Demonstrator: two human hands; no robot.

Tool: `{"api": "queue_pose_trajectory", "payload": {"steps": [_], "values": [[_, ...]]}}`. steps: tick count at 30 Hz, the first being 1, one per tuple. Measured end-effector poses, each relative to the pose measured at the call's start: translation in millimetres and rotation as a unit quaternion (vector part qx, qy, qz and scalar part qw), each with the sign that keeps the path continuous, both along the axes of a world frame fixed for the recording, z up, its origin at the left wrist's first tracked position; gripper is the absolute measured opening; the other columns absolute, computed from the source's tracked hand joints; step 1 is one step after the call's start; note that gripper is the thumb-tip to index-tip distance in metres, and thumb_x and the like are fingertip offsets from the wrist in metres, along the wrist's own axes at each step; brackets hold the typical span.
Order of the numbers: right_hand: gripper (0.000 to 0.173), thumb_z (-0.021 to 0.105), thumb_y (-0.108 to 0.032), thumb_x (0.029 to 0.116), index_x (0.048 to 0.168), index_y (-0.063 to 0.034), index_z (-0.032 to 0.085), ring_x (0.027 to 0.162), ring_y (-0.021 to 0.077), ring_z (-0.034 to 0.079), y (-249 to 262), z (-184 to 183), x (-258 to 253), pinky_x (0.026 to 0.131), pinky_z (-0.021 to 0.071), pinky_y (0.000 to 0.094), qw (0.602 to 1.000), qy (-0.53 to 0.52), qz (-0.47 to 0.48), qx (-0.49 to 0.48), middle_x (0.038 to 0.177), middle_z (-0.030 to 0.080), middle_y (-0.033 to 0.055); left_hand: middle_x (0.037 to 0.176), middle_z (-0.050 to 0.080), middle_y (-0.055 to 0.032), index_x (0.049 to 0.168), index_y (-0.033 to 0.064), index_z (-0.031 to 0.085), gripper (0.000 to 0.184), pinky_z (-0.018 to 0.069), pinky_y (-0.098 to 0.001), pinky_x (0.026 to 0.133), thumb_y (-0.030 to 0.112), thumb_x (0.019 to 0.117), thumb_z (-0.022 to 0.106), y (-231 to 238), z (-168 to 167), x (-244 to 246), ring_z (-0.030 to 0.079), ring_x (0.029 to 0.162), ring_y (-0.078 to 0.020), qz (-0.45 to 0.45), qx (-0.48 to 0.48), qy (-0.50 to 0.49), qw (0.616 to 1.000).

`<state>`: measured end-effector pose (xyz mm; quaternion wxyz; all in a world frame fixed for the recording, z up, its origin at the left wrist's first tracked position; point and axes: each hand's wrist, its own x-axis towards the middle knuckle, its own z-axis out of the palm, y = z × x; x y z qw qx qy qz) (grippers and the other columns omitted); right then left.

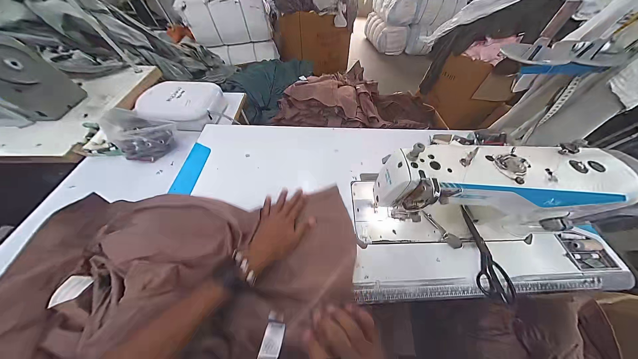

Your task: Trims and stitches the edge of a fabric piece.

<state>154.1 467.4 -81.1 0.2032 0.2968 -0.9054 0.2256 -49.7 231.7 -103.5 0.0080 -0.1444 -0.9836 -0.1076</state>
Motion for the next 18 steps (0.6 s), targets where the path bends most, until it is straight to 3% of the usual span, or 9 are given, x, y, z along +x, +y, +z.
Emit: {"api": "queue_pose_trajectory", "payload": {"steps": [2, 4, 7, 10, 13, 14, 15, 16, 18], "values": [[0.068, 0.060, -0.067, 0.0894, 0.148, -0.0348, 0.053, 0.153, 0.0307, 0.033, 0.7, -17.3, -30.8, 0.122, 0.0237, 0.0651, 0.994, -0.041, -0.019, 0.101, 0.160, 0.046, 0.0036, 0.170, 0.026, 0.0040, 0.164, 0.0269, 0.029, 0.080, 0.0076, -0.0705, 0.123, 0.074, 0.1002, 0.018, -1.9, 3.5, -66.7, 0.018, 0.159, -0.0296, 0.008, -0.016, 0.006, 1.000], [0.073, 0.065, -0.051, 0.0903, 0.157, -0.0313, 0.043, 0.153, 0.0362, 0.031, 8.3, -43.6, -52.7, 0.119, 0.0237, 0.0698, 0.988, -0.032, -0.033, 0.145, 0.165, 0.038, 0.0089, 0.170, 0.025, 0.0081, 0.163, 0.0318, 0.029, 0.077, 0.0083, -0.0680, 0.123, 0.074, 0.1003, 0.017, 1.3, -0.4, -114.2, 0.017, 0.159, -0.0275, -0.007, -0.024, 0.019, 0.999], [0.043, 0.057, -0.017, 0.1013, 0.144, -0.0247, 0.061, 0.145, 0.0241, 0.047, 19.8, -60.2, -38.7, 0.120, 0.0371, 0.0502, 0.994, 0.063, -0.019, 0.093, 0.152, 0.056, 0.0018, 0.169, 0.029, 0.0117, 0.159, 0.0371, 0.037, 0.068, 0.0128, -0.0613, 0.126, 0.071, 0.1021, 0.020, 15.4, -5.4, -120.8, 0.021, 0.158, -0.0240, -0.036, -0.002, 0.057, 0.998], [0.022, 0.058, -0.020, 0.1002, 0.115, -0.0216, 0.075, 0.099, 0.0157, 0.066, 25.7, -78.3, -4.4, 0.084, 0.0535, 0.0339, 0.993, 0.080, -0.006, 0.084, 0.115, 0.073, -0.0020, 0.168, 0.029, 0.0132, 0.157, 0.0370, 0.041, 0.062, 0.0138, -0.0593, 0.127, 0.064, 0.1050, 0.023, 20.7, -3.0, -71.0, 0.020, 0.158, -0.0194, -0.085, 0.021, 0.067, 0.994], [0.020, 0.059, -0.021, 0.0960, 0.105, -0.0187, 0.076, 0.098, 0.0198, 0.073, 6.4, -106.9, -4.4, 0.080, 0.0618, 0.0392, 0.975, -0.124, -0.077, 0.167, 0.104, 0.076, 0.0008, 0.166, 0.033, 0.0155, 0.157, 0.0431, 0.040, 0.057, 0.0121, -0.0672, 0.124, 0.063, 0.1054, 0.023, 21.8, -3.9, 4.8, 0.021, 0.158, -0.0234, -0.119, 0.013, 0.046, 0.992], [0.026, 0.056, -0.021, 0.0991, 0.112, -0.0117, 0.076, 0.106, 0.0291, 0.073, -5.0, -104.1, -13.1, 0.086, 0.0607, 0.0505, 0.939, -0.274, -0.096, 0.186, 0.110, 0.076, 0.0106, 0.166, 0.032, 0.0166, 0.157, 0.0442, 0.038, 0.058, 0.0111, -0.0696, 0.123, 0.064, 0.1050, 0.024, 23.1, -4.8, 28.1, 0.021, 0.158, -0.0252, -0.128, 0.013, 0.043, 0.991], [0.038, 0.049, -0.023, 0.1055, 0.133, -0.0036, 0.066, 0.127, 0.0402, 0.061, -14.2, -93.2, -26.1, 0.103, 0.0489, 0.0622, 0.857, -0.472, -0.088, 0.186, 0.132, 0.066, 0.0224, 0.167, 0.031, 0.0169, 0.158, 0.0448, 0.037, 0.058, 0.0105, -0.0716, 0.122, 0.064, 0.1047, 0.025, 24.5, -5.7, 49.8, 0.021, 0.158, -0.0268, -0.136, 0.014, 0.039, 0.990], [0.045, 0.049, -0.026, 0.1077, 0.142, 0.0012, 0.056, 0.137, 0.0453, 0.051, -17.2, -87.8, -39.5, 0.111, 0.0393, 0.0655, 0.786, -0.590, -0.063, 0.173, 0.144, 0.056, 0.0284, 0.167, 0.030, 0.0170, 0.158, 0.0457, 0.036, 0.058, 0.0097, -0.0729, 0.121, 0.065, 0.1043, 0.025, 26.1, -5.2, 64.3, 0.019, 0.158, -0.0282, -0.142, 0.014, 0.034, 0.989], [0.050, 0.046, -0.029, 0.1094, 0.144, 0.0066, 0.052, 0.142, 0.0459, 0.045, -24.6, -89.6, -46.2, 0.117, 0.0329, 0.0614, 0.731, -0.664, -0.046, 0.149, 0.148, 0.051, 0.0313, 0.166, 0.034, 0.0163, 0.155, 0.0455, 0.042, 0.055, 0.0120, -0.0730, 0.121, 0.063, 0.1050, 0.026, 33.5, -0.5, 78.9, 0.022, 0.157, -0.0304, -0.130, 0.022, 0.036, 0.991]]}}
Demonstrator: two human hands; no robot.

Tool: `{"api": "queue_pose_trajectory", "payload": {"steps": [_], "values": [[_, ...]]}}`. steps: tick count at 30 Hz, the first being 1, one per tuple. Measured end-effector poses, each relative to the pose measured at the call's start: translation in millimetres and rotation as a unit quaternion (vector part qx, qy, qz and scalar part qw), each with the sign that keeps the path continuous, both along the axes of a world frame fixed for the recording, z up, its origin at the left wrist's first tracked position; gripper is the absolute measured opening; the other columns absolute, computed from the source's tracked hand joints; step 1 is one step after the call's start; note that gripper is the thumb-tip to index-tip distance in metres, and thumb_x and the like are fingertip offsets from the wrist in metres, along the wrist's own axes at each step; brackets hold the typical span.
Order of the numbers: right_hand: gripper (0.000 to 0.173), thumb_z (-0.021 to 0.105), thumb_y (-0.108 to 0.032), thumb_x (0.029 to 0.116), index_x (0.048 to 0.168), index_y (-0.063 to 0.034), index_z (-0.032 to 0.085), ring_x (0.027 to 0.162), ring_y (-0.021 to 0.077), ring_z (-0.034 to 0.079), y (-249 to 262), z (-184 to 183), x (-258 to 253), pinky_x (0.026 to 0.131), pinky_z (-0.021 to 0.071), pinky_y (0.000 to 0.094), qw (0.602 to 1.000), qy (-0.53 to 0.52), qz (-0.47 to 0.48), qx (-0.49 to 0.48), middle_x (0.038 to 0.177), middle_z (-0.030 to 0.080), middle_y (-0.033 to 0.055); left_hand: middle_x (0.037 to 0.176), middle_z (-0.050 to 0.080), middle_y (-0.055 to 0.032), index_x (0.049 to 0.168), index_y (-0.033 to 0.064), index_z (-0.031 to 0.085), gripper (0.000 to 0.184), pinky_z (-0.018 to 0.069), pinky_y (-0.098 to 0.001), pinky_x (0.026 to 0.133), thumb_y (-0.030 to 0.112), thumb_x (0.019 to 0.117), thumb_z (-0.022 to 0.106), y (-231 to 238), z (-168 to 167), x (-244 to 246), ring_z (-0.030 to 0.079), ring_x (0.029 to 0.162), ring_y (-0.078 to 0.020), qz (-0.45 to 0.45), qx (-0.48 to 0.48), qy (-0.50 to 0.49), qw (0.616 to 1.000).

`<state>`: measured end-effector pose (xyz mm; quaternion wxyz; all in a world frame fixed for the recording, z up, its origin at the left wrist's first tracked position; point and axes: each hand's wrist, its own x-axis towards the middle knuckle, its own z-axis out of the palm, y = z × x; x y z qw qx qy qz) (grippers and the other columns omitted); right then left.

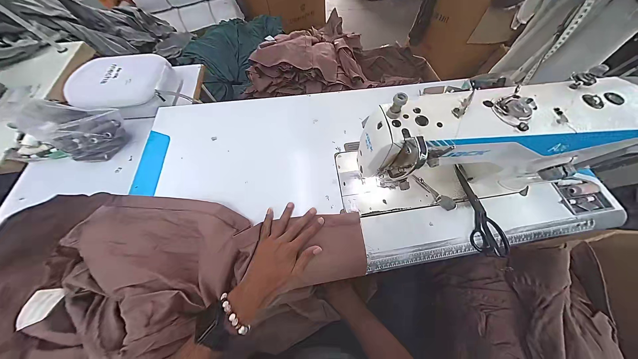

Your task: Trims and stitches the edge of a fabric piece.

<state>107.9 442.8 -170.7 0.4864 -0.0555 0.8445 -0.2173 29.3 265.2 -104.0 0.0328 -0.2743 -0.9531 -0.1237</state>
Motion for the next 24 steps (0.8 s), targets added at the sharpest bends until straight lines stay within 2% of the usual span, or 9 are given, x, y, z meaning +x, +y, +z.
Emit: {"api": "queue_pose_trajectory", "payload": {"steps": [3, 5, 7, 9, 10, 12, 15, 20, 24], "values": [[0.039, 0.052, -0.020, 0.1061, 0.130, 0.0087, 0.062, 0.129, 0.0483, 0.056, -16.2, 30.7, 2.0, 0.106, 0.0430, 0.0653, 0.997, 0.017, 0.069, -0.029, 0.134, 0.061, 0.0326, 0.144, 0.063, 0.0073, 0.125, 0.0316, 0.074, 0.048, 0.0325, -0.0641, 0.117, 0.054, 0.1072, 0.036, 32.3, 15.1, -6.4, 0.051, 0.142, -0.0311, 0.067, 0.018, 0.041, 0.997], [0.037, 0.058, -0.018, 0.1009, 0.133, 0.0019, 0.062, 0.125, 0.0497, 0.058, -24.6, 68.4, -4.2, 0.099, 0.0459, 0.0714, 0.993, -0.008, 0.116, -0.031, 0.131, 0.062, 0.0301, 0.124, 0.073, 0.0010, 0.103, 0.0209, 0.077, 0.053, 0.0477, -0.0522, 0.106, 0.061, 0.1028, 0.042, 60.9, 21.9, -23.6, 0.063, 0.125, -0.0271, 0.105, 0.013, 0.048, 0.993], [0.030, 0.057, -0.028, 0.1017, 0.119, -0.0067, 0.069, 0.108, 0.0431, 0.067, -9.3, 103.1, -1.9, 0.084, 0.0524, 0.0671, 0.991, 0.012, 0.113, -0.074, 0.111, 0.071, 0.0210, 0.107, 0.069, -0.0052, 0.097, 0.0166, 0.071, 0.057, 0.0506, -0.0484, 0.084, 0.070, 0.0953, 0.049, 80.1, 17.7, -42.6, 0.064, 0.104, -0.0287, 0.105, 0.039, 0.020, 0.994], [0.033, 0.053, -0.040, 0.1040, 0.100, -0.0158, 0.075, 0.083, 0.0278, 0.073, 17.8, 116.7, 8.3, 0.069, 0.0578, 0.0552, 0.971, 0.199, -0.037, -0.130, 0.085, 0.074, 0.0076, 0.092, 0.063, -0.0036, 0.099, 0.0183, 0.070, 0.055, 0.0434, -0.0471, 0.075, 0.070, 0.0920, 0.055, 85.5, 7.2, -56.2, 0.060, 0.089, -0.0271, 0.076, 0.087, -0.025, 0.993], [0.031, 0.056, -0.038, 0.1026, 0.093, -0.0174, 0.076, 0.073, 0.0175, 0.072, 28.1, 113.0, 7.2, 0.063, 0.0602, 0.0442, 0.919, 0.344, -0.140, -0.136, 0.079, 0.072, 0.0006, 0.087, 0.061, -0.0019, 0.095, 0.0191, 0.070, 0.052, 0.0405, -0.0464, 0.074, 0.069, 0.0926, 0.055, 83.0, 3.1, -61.8, 0.058, 0.086, -0.0253, 0.054, 0.108, -0.038, 0.992], [0.024, 0.060, -0.031, 0.0997, 0.103, -0.0128, 0.076, 0.081, 0.0129, 0.070, 50.7, 104.0, -16.6, 0.068, 0.0603, 0.0346, 0.805, 0.518, -0.274, -0.089, 0.091, 0.073, -0.0001, 0.085, 0.062, 0.0014, 0.092, 0.0206, 0.070, 0.047, 0.0395, -0.0449, 0.075, 0.065, 0.0953, 0.055, 73.9, -0.7, -66.9, 0.058, 0.084, -0.0212, 0.011, 0.136, -0.050, 0.989], [0.042, 0.064, -0.043, 0.0959, 0.122, -0.0113, 0.073, 0.100, 0.0208, 0.065, 80.1, 86.5, -55.9, 0.084, 0.0530, 0.0429, 0.770, 0.533, -0.347, -0.052, 0.109, 0.073, 0.0003, 0.088, 0.064, 0.0048, 0.094, 0.0213, 0.068, 0.040, 0.0399, -0.0425, 0.080, 0.059, 0.0989, 0.055, 59.7, 0.2, -68.4, 0.058, 0.086, -0.0151, -0.023, 0.190, -0.068, 0.979], [0.017, 0.072, -0.038, 0.0932, 0.098, -0.0252, 0.082, 0.093, 0.0082, 0.064, 86.2, 83.7, -70.8, 0.089, 0.0425, 0.0460, 0.773, 0.462, -0.409, -0.148, 0.089, 0.075, -0.0152, 0.086, 0.068, 0.0073, 0.097, 0.0194, 0.068, 0.036, 0.0418, -0.0405, 0.091, 0.054, 0.0994, 0.059, 56.3, 8.2, -59.9, 0.061, 0.085, -0.0073, -0.011, 0.237, -0.085, 0.968], [0.015, 0.072, -0.033, 0.0934, 0.099, -0.0233, 0.083, 0.091, 0.0085, 0.063, 85.9, 82.4, -70.2, 0.088, 0.0420, 0.0450, 0.748, 0.475, -0.427, -0.180, 0.090, 0.075, -0.0122, 0.098, 0.075, 0.0077, 0.127, 0.0189, 0.070, 0.039, 0.0488, -0.0390, 0.088, 0.045, 0.0998, 0.061, 76.9, 25.7, -53.8, 0.066, 0.092, -0.0101, -0.007, 0.230, -0.092, 0.969]]}}
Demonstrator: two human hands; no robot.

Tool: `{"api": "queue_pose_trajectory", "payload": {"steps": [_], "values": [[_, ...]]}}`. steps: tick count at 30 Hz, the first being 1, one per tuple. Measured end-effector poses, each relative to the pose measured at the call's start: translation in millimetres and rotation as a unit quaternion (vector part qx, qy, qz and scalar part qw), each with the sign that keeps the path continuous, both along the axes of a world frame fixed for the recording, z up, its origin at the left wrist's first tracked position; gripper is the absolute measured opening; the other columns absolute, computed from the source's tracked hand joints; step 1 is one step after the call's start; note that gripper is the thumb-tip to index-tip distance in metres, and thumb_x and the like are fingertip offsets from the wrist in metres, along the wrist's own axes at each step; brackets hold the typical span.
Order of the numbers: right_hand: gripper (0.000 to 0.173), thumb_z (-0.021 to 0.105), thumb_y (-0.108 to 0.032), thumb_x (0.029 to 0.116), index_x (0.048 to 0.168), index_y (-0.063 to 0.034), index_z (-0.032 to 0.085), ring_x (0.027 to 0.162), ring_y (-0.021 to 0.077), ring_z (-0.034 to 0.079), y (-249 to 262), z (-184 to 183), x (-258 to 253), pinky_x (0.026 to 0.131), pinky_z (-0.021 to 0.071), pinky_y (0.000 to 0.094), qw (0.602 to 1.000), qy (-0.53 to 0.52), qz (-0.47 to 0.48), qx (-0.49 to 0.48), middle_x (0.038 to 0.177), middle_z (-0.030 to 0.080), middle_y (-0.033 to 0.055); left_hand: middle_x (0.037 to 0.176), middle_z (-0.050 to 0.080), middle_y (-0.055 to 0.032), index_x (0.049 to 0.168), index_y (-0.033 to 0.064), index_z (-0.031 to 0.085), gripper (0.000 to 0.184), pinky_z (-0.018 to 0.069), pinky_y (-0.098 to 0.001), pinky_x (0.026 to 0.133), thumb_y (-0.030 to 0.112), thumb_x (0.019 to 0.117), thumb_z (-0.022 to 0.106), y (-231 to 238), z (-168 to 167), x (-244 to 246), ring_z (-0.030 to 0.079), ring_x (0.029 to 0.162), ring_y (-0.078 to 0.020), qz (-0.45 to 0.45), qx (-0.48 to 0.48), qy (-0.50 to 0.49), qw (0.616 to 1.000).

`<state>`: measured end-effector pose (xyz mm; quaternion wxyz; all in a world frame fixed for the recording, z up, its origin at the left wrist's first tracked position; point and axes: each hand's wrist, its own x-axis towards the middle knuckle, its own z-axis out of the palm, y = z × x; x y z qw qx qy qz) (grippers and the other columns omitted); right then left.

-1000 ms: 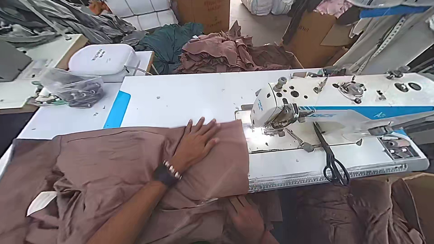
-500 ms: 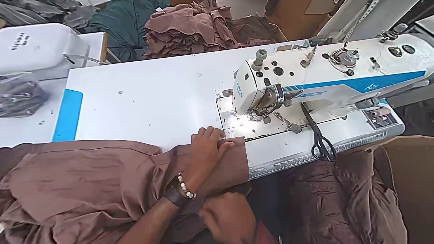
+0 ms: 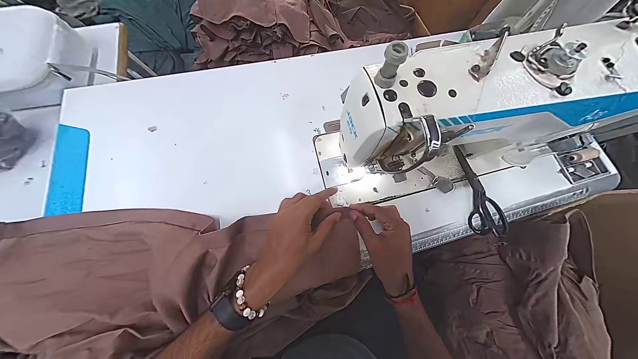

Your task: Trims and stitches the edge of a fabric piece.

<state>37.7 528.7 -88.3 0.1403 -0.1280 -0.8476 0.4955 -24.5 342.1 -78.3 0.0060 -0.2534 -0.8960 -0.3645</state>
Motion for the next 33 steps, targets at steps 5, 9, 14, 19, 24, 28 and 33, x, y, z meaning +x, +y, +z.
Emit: {"api": "queue_pose_trajectory", "payload": {"steps": [5, 9, 14, 19, 24, 28, 33], "values": [[0.008, 0.077, -0.025, 0.0889, 0.093, -0.0201, 0.082, 0.087, 0.0064, 0.063, -3.8, 1.0, -0.5, 0.083, 0.0483, 0.0320, 0.998, 0.043, -0.049, 0.017, 0.087, 0.075, -0.0109, 0.093, 0.074, 0.0081, 0.105, 0.0238, 0.080, 0.022, 0.0542, -0.0219, 0.077, 0.035, 0.0987, 0.063, 20.7, 5.0, 2.8, 0.067, 0.086, -0.0019, 0.005, 0.028, -0.022, 0.999], [0.008, 0.075, -0.022, 0.0871, 0.089, -0.0188, 0.082, 0.084, 0.0100, 0.062, -10.5, -1.9, -0.5, 0.077, 0.0438, 0.0349, 0.977, 0.110, -0.081, 0.162, 0.086, 0.075, -0.0084, 0.089, 0.075, 0.0082, 0.104, 0.0212, 0.082, 0.021, 0.0509, -0.0226, 0.072, 0.030, 0.0975, 0.064, 27.8, 4.9, 9.9, 0.064, 0.080, -0.0039, 0.033, 0.033, 0.020, 0.999], [0.014, 0.071, -0.022, 0.0908, 0.095, -0.0188, 0.084, 0.088, 0.0146, 0.063, -14.6, 8.9, 3.6, 0.076, 0.0415, 0.0386, 0.966, 0.103, -0.057, 0.232, 0.090, 0.077, -0.0065, 0.093, 0.077, 0.0052, 0.106, 0.0198, 0.081, 0.023, 0.0497, -0.0301, 0.075, 0.030, 0.0996, 0.062, 31.0, 4.6, 12.8, 0.066, 0.085, -0.0100, 0.045, 0.010, 0.078, 0.996], [0.023, 0.061, -0.024, 0.0970, 0.106, -0.0182, 0.082, 0.088, 0.0065, 0.064, -1.2, 10.4, 5.2, 0.077, 0.0511, 0.0289, 0.999, 0.022, -0.008, 0.048, 0.094, 0.076, -0.0075, 0.081, 0.072, 0.0105, 0.095, 0.0215, 0.081, 0.020, 0.0480, -0.0207, 0.066, 0.033, 0.0962, 0.065, 32.6, 3.7, 4.3, 0.061, 0.074, 0.0001, 0.067, 0.072, -0.006, 0.995], [0.016, 0.071, -0.031, 0.0938, 0.098, -0.0198, 0.083, 0.077, 0.0037, 0.064, 11.0, 12.4, -2.6, 0.068, 0.0501, 0.0257, 0.997, -0.048, 0.018, -0.063, 0.085, 0.075, -0.0083, 0.086, 0.074, 0.0105, 0.101, 0.0218, 0.082, 0.021, 0.0473, -0.0198, 0.069, 0.032, 0.0985, 0.064, 29.5, 7.2, 2.9, 0.061, 0.078, 0.0007, 0.033, 0.082, -0.012, 0.996], [0.012, 0.075, -0.032, 0.0880, 0.090, -0.0219, 0.082, 0.072, 0.0023, 0.061, 3.4, 10.2, -3.4, 0.065, 0.0465, 0.0252, 0.999, -0.028, -0.034, -0.016, 0.078, 0.071, -0.0115, 0.082, 0.073, 0.0125, 0.101, 0.0259, 0.082, 0.024, 0.0475, -0.0229, 0.067, 0.039, 0.0973, 0.062, 23.9, 17.0, 3.9, 0.061, 0.075, 0.0003, 0.026, 0.017, -0.051, 0.998], [0.009, 0.074, -0.027, 0.0881, 0.087, -0.0199, 0.080, 0.081, 0.0113, 0.063, -11.9, 0.2, -2.4, 0.074, 0.0470, 0.0343, 0.966, 0.090, -0.079, 0.229, 0.083, 0.074, -0.0074, 0.078, 0.072, 0.0104, 0.099, 0.0255, 0.082, 0.025, 0.0468, -0.0252, 0.064, 0.039, 0.0970, 0.061, 25.3, 16.6, 6.1, 0.061, 0.072, -0.0027, 0.035, -0.018, -0.029, 0.999]]}}
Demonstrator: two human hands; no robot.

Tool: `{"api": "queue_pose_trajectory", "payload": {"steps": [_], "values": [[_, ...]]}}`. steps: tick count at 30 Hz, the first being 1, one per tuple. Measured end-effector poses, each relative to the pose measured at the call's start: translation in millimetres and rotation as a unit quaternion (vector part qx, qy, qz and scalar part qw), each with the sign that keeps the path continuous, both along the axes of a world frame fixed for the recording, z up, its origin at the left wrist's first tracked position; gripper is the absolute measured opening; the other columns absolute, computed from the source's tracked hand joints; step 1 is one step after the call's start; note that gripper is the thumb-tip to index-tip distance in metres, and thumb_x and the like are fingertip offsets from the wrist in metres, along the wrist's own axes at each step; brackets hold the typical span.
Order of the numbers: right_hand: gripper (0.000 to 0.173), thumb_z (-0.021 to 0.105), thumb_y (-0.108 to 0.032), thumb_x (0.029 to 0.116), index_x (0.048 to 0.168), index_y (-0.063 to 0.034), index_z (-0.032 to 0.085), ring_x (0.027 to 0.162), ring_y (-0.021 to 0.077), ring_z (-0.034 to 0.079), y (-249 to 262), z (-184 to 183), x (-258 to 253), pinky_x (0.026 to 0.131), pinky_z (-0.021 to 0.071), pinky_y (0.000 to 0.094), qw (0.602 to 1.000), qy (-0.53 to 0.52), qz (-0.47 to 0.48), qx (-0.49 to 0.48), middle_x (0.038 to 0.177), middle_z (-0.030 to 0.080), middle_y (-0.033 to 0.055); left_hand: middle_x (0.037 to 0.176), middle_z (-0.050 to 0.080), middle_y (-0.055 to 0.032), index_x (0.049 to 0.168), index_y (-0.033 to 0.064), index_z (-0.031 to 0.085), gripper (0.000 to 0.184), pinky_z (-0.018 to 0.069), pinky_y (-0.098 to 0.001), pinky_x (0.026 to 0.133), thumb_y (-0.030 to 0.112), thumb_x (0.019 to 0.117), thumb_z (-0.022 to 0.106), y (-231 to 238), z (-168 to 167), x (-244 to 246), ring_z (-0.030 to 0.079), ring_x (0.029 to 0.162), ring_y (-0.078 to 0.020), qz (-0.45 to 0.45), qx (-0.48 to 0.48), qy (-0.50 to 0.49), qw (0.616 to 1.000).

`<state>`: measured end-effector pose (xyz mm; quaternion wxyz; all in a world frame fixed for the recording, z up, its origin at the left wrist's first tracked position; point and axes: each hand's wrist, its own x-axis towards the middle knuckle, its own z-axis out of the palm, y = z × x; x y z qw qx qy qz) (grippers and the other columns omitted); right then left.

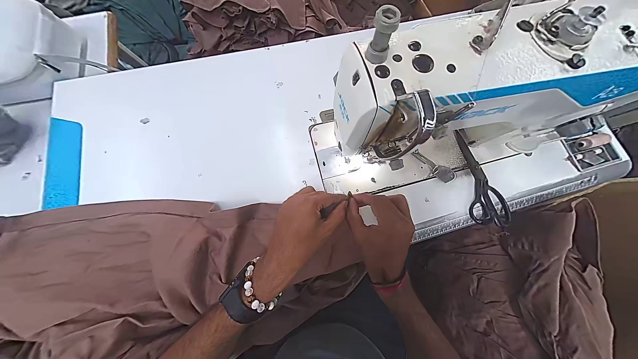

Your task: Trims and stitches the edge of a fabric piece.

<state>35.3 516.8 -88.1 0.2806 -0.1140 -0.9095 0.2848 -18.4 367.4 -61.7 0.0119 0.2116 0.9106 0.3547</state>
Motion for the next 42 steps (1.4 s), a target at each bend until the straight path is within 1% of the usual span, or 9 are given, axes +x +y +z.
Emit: {"api": "queue_pose_trajectory", "payload": {"steps": [6, 11, 16, 19, 21, 24, 31, 37, 42], "values": [[0.013, 0.070, -0.023, 0.0918, 0.093, -0.0196, 0.083, 0.086, 0.0156, 0.063, -1.6, 11.0, 4.6, 0.076, 0.0405, 0.0388, 0.994, 0.007, 0.032, 0.103, 0.088, 0.076, -0.0060, 0.078, 0.070, 0.0117, 0.094, 0.0255, 0.081, 0.025, 0.0457, -0.0251, 0.064, 0.041, 0.0972, 0.061, 3.7, -0.3, -4.0, 0.059, 0.072, -0.0022, 0.016, 0.015, 0.012, 1.000], [0.014, 0.069, -0.027, 0.0908, 0.097, -0.0216, 0.081, 0.081, 0.0106, 0.064, 2.6, 8.8, 1.7, 0.076, 0.0452, 0.0398, 0.997, -0.062, 0.030, -0.018, 0.086, 0.076, -0.0106, 0.067, 0.064, 0.0157, 0.087, 0.0269, 0.077, 0.018, 0.0462, -0.0224, 0.054, 0.039, 0.0925, 0.066, 6.8, 0.8, -22.4, 0.057, 0.059, 0.0037, 0.032, 0.048, -0.099, 0.993], [0.016, 0.067, -0.029, 0.0907, 0.092, -0.0199, 0.080, 0.073, 0.0145, 0.062, 2.2, -10.3, -16.4, 0.068, 0.0460, 0.0375, 0.996, -0.085, 0.012, 0.011, 0.076, 0.072, -0.0073, 0.066, 0.064, 0.0115, 0.088, 0.0301, 0.077, 0.021, 0.0459, -0.0379, 0.054, 0.045, 0.0944, 0.065, 12.4, -11.3, -48.7, 0.059, 0.060, -0.0070, 0.034, -0.045, -0.100, 0.993], [0.021, 0.062, -0.027, 0.0956, 0.097, -0.0161, 0.080, 0.074, 0.0200, 0.064, -1.7, -19.7, -23.3, 0.066, 0.0487, 0.0374, 0.992, -0.056, 0.015, 0.114, 0.076, 0.070, -0.0013, 0.087, 0.070, 0.0069, 0.096, 0.0267, 0.078, 0.018, 0.0528, -0.0414, 0.062, 0.041, 0.0957, 0.066, 16.4, -24.5, -53.1, 0.067, 0.077, -0.0135, 0.027, -0.083, 0.031, 0.996], [0.025, 0.059, -0.025, 0.0979, 0.099, -0.0131, 0.080, 0.071, 0.0209, 0.064, -5.7, -21.1, -21.0, 0.061, 0.0503, 0.0350, 0.987, -0.042, 0.022, 0.153, 0.075, 0.069, 0.0019, 0.105, 0.070, 0.0035, 0.103, 0.0216, 0.076, 0.015, 0.0495, -0.0404, 0.078, 0.031, 0.0991, 0.064, 13.8, -34.1, -54.6, 0.063, 0.095, -0.0181, -0.030, -0.059, 0.109, 0.992], [0.031, 0.053, -0.024, 0.0990, 0.108, -0.0116, 0.080, 0.065, 0.0188, 0.066, -10.5, -19.0, -12.6, 0.052, 0.0491, 0.0326, 0.978, -0.064, 0.029, 0.195, 0.074, 0.070, 0.0021, 0.108, 0.075, 0.0075, 0.102, 0.0218, 0.077, 0.019, 0.0470, -0.0374, 0.086, 0.021, 0.1026, 0.059, 6.6, -38.9, -52.7, 0.065, 0.101, -0.0151, -0.096, -0.060, 0.209, 0.971], [0.037, 0.053, -0.023, 0.0947, 0.121, -0.0132, 0.078, 0.044, 0.0162, 0.055, -2.6, -6.7, -8.1, 0.040, 0.0384, 0.0321, 0.971, -0.113, 0.071, 0.197, 0.055, 0.059, -0.0007, 0.148, 0.058, 0.0126, 0.139, 0.0328, 0.064, 0.038, 0.0361, -0.0454, 0.109, 0.032, 0.1065, 0.045, -22.6, -46.0, -37.4, 0.047, 0.139, -0.0194, -0.145, -0.133, 0.196, 0.961], [0.038, 0.051, -0.027, 0.0950, 0.118, -0.0165, 0.079, 0.043, 0.0188, 0.056, 6.0, 1.8, -28.4, 0.038, 0.0385, 0.0353, 0.960, -0.150, 0.043, 0.233, 0.051, 0.057, -0.0005, 0.128, 0.067, 0.0053, 0.128, 0.0301, 0.072, 0.034, 0.0360, -0.0454, 0.102, 0.034, 0.1050, 0.048, -10.9, -45.1, -65.4, 0.054, 0.121, -0.0222, -0.168, -0.133, 0.240, 0.947], [0.035, 0.051, -0.027, 0.0957, 0.114, -0.0160, 0.079, 0.042, 0.0209, 0.056, 9.7, -3.5, -32.2, 0.037, 0.0381, 0.0369, 0.966, -0.145, 0.060, 0.205, 0.050, 0.055, 0.0008, 0.128, 0.067, 0.0048, 0.127, 0.0270, 0.073, 0.034, 0.0366, -0.0455, 0.101, 0.031, 0.1039, 0.048, -8.1, -46.2, -72.5, 0.055, 0.119, -0.0229, -0.174, -0.134, 0.259, 0.941]]}}
